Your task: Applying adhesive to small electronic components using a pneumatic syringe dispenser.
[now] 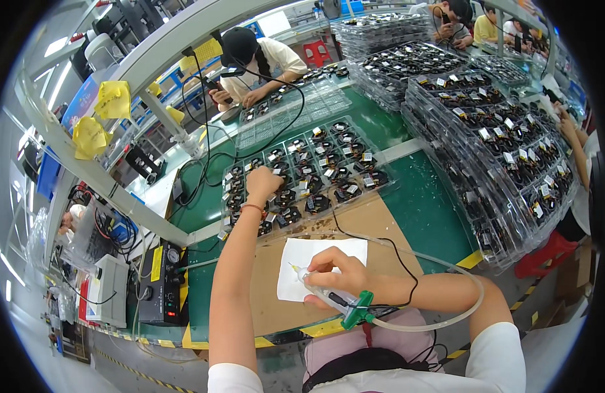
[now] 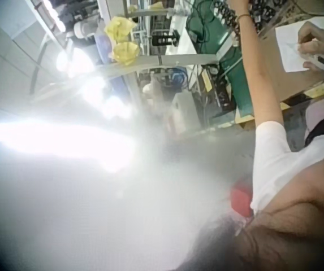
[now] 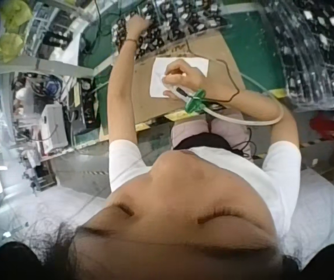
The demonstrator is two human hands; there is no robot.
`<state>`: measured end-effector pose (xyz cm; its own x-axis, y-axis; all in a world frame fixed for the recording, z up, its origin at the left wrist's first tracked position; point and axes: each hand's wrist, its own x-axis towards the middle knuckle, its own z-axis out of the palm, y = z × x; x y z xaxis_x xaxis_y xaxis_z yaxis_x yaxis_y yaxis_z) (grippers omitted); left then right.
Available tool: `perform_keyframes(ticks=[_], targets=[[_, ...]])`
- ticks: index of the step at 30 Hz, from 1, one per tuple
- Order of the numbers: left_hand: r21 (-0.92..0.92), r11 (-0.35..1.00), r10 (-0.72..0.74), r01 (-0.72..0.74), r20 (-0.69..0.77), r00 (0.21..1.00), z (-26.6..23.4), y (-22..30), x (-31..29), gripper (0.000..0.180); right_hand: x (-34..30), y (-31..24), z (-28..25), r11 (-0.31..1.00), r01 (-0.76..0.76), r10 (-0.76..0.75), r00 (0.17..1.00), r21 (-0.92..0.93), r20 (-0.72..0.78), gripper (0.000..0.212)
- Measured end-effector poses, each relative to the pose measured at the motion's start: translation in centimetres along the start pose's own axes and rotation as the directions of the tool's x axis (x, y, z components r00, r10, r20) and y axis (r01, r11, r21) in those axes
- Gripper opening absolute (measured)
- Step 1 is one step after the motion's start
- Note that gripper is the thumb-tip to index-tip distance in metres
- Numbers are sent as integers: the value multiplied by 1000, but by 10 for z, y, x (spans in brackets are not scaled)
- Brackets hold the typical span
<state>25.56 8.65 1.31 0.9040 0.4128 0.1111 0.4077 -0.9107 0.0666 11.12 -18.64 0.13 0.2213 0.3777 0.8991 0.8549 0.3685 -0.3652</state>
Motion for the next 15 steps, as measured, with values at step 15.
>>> perform_keyframes(ticks=[15], targets=[[-922, -215, 223, 323, 276, 935, -62, -45, -134, 21, 4, 2, -2, 981, -193, 191, 980, -29, -61, 41]])
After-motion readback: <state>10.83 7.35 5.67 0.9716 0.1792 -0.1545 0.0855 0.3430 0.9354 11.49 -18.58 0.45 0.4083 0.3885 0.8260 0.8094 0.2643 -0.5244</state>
